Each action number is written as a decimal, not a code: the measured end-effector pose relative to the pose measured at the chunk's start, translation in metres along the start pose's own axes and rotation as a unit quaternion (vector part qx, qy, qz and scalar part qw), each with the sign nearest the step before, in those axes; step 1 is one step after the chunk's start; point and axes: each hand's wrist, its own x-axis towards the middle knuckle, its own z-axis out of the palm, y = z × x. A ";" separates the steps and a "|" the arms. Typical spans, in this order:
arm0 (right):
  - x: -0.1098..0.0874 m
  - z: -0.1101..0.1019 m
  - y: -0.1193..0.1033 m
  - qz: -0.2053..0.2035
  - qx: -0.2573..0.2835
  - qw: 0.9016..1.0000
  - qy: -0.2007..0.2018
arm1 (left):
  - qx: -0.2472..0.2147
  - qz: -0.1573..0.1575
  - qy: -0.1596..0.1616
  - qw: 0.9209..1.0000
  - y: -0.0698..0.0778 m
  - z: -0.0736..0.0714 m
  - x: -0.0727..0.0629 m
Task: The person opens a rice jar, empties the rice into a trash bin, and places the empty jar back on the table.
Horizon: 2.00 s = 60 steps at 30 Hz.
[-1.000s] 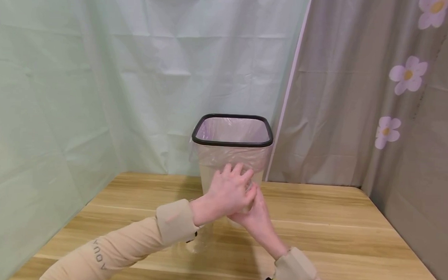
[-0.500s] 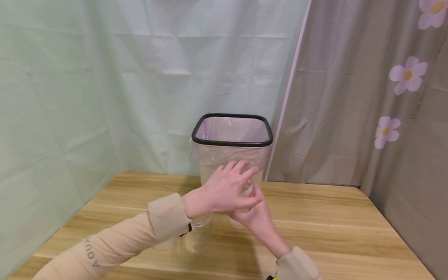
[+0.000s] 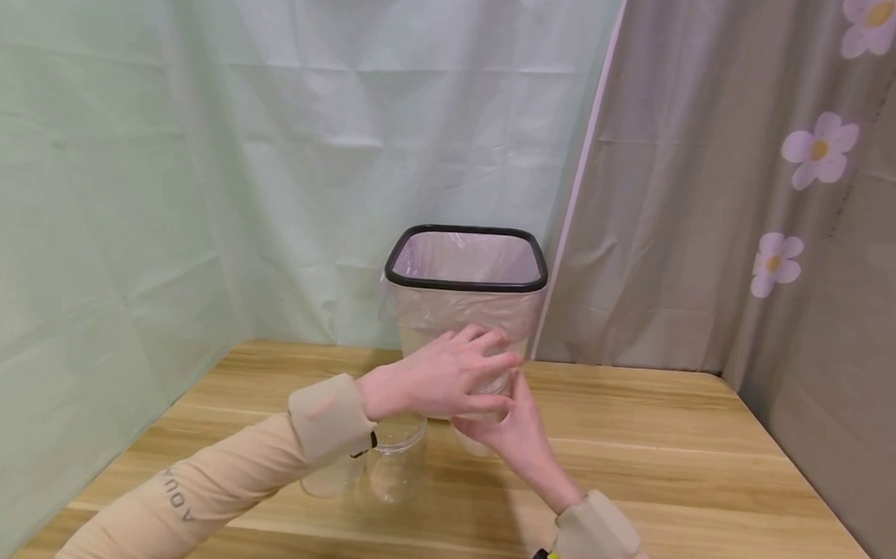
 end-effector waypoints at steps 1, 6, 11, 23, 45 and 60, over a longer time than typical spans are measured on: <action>-0.001 0.000 0.000 0.012 0.003 1.000 -0.002 | 0.003 0.000 0.004 1.000 0.000 0.001 0.000; -0.003 -0.001 -0.010 0.049 0.026 0.998 -0.010 | 0.021 -0.016 0.021 0.999 0.002 0.004 0.000; -0.003 -0.002 -0.026 0.040 0.043 0.998 -0.009 | 0.041 -0.048 0.034 0.997 0.006 0.009 0.000; -0.004 0.001 0.007 0.018 0.033 0.999 -0.008 | 0.060 -0.099 0.077 0.990 0.011 0.012 0.001; -0.005 -0.011 0.022 0.046 0.005 0.998 0.047 | 0.078 -0.130 0.078 0.985 0.018 0.012 -0.006; -0.007 -0.031 0.030 0.037 0.028 0.997 0.064 | 0.095 -0.102 0.088 0.986 0.027 0.014 -0.010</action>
